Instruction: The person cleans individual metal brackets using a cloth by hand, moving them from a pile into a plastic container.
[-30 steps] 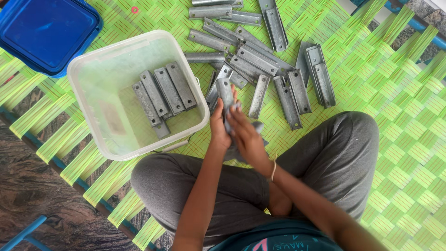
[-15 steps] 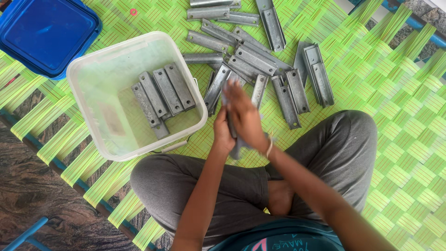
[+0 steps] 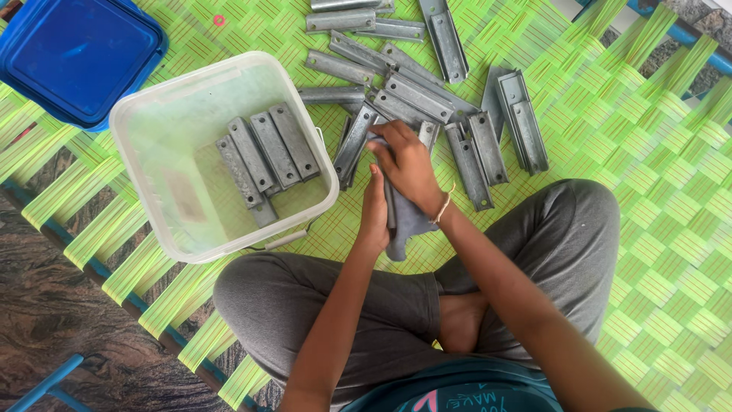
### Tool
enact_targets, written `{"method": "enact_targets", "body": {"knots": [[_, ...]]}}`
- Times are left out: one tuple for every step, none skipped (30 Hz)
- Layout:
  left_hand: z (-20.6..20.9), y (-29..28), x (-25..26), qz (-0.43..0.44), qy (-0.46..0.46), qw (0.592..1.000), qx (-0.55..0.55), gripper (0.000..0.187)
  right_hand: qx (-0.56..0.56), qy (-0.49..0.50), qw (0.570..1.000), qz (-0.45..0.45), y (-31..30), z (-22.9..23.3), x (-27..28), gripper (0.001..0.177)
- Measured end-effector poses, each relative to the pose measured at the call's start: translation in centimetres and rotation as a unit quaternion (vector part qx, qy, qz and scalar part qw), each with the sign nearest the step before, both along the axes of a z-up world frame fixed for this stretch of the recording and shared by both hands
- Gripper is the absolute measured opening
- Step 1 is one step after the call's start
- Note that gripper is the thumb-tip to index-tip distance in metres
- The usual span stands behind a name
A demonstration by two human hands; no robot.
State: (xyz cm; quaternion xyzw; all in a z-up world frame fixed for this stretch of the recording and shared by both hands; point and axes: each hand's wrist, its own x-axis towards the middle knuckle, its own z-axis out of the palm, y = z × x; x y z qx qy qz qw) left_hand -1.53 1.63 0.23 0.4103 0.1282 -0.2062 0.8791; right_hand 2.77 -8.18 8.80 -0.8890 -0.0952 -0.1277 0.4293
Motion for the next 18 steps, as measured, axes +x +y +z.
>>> {"method": "enact_targets", "body": {"knots": [[0.0, 0.0, -0.1, -0.012, -0.012, 0.999, 0.040, 0.078, -0.039, -0.001, 0.999, -0.010, -0.1, -0.1, 0.3, 0.032], [-0.1, 0.0, -0.1, -0.024, -0.024, 0.996, 0.079, 0.077, -0.077, -0.001, 0.997, -0.020, -0.2, -0.3, 0.7, 0.037], [-0.1, 0.0, -0.2, -0.037, -0.035, 0.992, 0.119, 0.075, -0.079, 0.009, 0.996, -0.043, -0.5, -0.6, 1.1, 0.038], [0.0, -0.3, -0.3, -0.042, -0.100, 0.975, 0.193, 0.074, -0.081, 0.019, 0.994, -0.067, -0.9, -0.8, 1.6, 0.040], [0.2, -0.6, -0.3, -0.047, -0.164, 0.948, 0.267, 0.072, -0.080, 0.029, 0.992, -0.090, -1.1, -1.1, 1.9, 0.043], [0.5, -0.9, -0.4, -0.052, -0.226, 0.912, 0.339, 0.070, -0.105, 0.000, 0.989, -0.103, -1.4, -1.3, 1.9, 0.044], [0.7, -1.2, -0.5, -0.039, -0.234, 0.900, 0.366, 0.069, -0.131, -0.028, 0.984, -0.115, -1.8, -1.4, 1.9, 0.047], [1.1, -1.5, -0.7, -0.027, -0.241, 0.887, 0.394, 0.068, -0.157, -0.056, 0.978, -0.126, -2.0, -1.5, 1.9, 0.050], [1.5, -2.0, -0.9, -0.014, -0.249, 0.873, 0.420, 0.068, -0.165, -0.059, 0.976, -0.130, -2.2, -1.6, 1.8, 0.049], [1.9, -2.4, -1.2, 0.000, -0.248, 0.872, 0.422, 0.068, -0.173, -0.062, 0.974, -0.134, -2.2, -1.8, 1.8, 0.048], [2.4, -2.7, -1.5, 0.015, -0.247, 0.871, 0.425, 0.068, -0.181, -0.066, 0.972, -0.136, -2.2, -1.9, 2.0, 0.047], [3.0, -2.9, -1.7, 0.031, -0.246, 0.869, 0.427, 0.069, -0.133, -0.049, 0.979, -0.147, -2.1, -2.1, 2.0, 0.045], [3.5, -2.9, -1.6, 0.016, -0.223, 0.861, 0.457, 0.068, -0.084, -0.032, 0.984, -0.156, -1.9, -2.4, 1.8, 0.042], [3.9, -2.9, -1.5, 0.000, -0.201, 0.851, 0.486, 0.067, -0.036, -0.014, 0.986, -0.165, -1.8, -2.8, 1.8, 0.039], [4.2, -2.8, -1.6, -0.017, -0.176, 0.839, 0.514, 0.067, 0.059, 0.005, 0.986, -0.158, -2.0, -3.2, 2.0, 0.042], [4.3, -2.6, -1.5, -0.023, -0.182, 0.839, 0.513, 0.067, 0.153, 0.025, 0.977, -0.149, -2.4, -3.6, 2.2, 0.045], [4.2, -2.2, -1.3, -0.031, -0.187, 0.839, 0.511, 0.068, 0.245, 0.047, 0.958, -0.143, -2.7, -4.0, 2.3, 0.049], [3.8, -1.8, -1.1, -0.040, -0.192, 0.838, 0.509, 0.068, 0.320, 0.064, 0.935, -0.140, -2.7, -4.4, 2.4, 0.047]]}}
